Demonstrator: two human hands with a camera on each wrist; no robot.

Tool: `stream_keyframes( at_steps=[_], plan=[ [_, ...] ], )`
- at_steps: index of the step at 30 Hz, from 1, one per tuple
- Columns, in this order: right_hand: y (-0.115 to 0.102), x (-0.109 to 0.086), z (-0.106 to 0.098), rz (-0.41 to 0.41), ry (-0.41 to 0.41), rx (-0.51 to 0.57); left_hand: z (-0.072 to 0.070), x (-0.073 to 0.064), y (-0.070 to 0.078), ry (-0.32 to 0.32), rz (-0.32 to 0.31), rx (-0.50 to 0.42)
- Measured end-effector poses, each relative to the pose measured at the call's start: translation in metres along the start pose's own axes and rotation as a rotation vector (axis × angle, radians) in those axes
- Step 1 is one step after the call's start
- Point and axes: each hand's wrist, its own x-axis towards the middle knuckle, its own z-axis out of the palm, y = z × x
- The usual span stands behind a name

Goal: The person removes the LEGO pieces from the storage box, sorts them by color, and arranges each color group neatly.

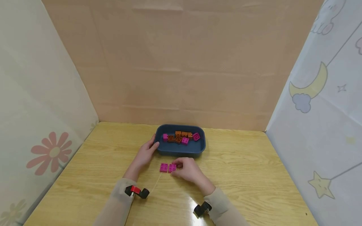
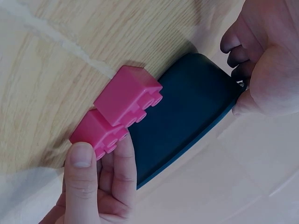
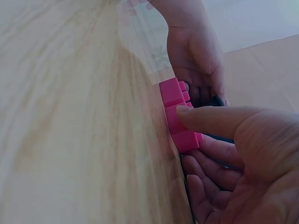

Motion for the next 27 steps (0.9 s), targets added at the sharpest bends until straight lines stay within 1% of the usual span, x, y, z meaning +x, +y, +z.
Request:
stream_keyframes(
  at_steps=[6,10,17,19,21,27],
  plan=[
    [-0.001,0.0007,-0.0007,0.006,0.0,0.003,-0.0009,0.0004,0.0001,0.002,0.002,0.003],
    [-0.0008,0.0006,-0.0017,0.004,-0.013,0.002,-0.0008,0.0007,-0.0017,-0.004,-0.001,0.007],
    [0.0006,0.0003,-0.0046,0.004,-0.033,0.02,0.0004,0.0013,-0.004,-0.011,0.013,0.013],
    [0.0008,0.0006,-0.0049,0.008,-0.036,0.019,0.0006,0.0011,-0.0037,-0.009,0.006,0.011],
    [0.0007,0.0008,-0.0047,0.009,-0.036,0.013,0.0007,0.001,-0.0033,-0.007,0.0,0.008],
    [0.0013,0.0007,-0.0036,0.005,-0.026,0.003,0.0003,0.0018,-0.0036,-0.003,0.006,0.004]
  ],
)
